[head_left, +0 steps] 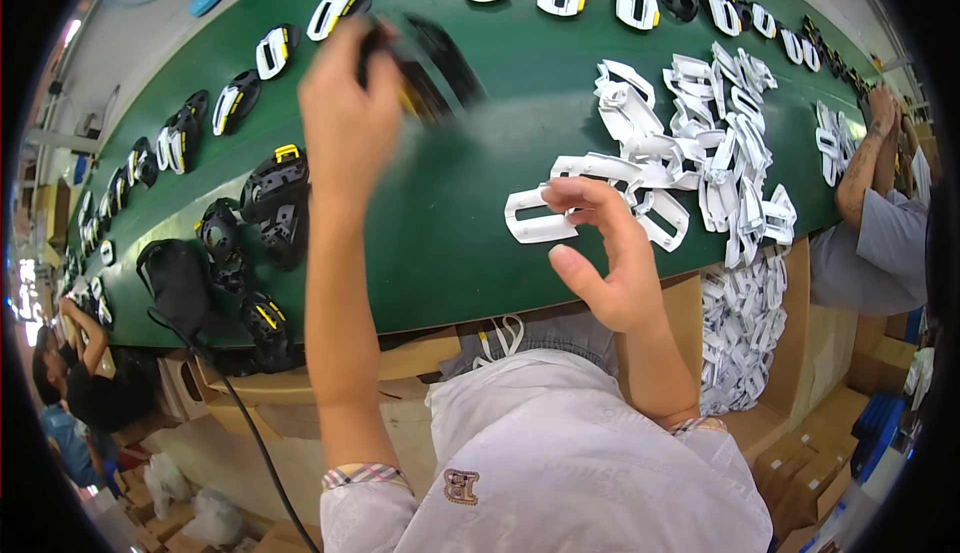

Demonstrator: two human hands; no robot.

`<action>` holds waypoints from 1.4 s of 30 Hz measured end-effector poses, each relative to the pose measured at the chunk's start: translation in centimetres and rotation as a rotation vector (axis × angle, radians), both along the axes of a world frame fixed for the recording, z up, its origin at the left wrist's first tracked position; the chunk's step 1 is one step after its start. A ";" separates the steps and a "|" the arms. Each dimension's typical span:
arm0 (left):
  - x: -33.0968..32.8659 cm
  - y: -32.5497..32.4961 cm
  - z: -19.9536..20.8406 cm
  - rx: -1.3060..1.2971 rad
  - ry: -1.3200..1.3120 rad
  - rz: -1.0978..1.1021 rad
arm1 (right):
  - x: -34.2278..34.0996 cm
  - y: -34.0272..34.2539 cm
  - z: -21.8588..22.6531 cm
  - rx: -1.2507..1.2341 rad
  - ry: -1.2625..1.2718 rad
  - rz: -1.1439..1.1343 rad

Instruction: The person assembles small plastic housings, white plastic brackets, and electronic components by hand on a production line.

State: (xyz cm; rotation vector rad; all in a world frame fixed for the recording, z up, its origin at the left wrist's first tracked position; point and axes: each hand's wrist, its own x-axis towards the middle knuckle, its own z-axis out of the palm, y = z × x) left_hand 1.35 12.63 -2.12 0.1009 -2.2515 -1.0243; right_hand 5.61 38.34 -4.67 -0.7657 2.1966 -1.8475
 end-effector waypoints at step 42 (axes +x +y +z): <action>12.7 -11.6 -0.9 -0.539 -0.317 0.386 | 2.2 -1.5 -3.6 0.137 -0.085 0.052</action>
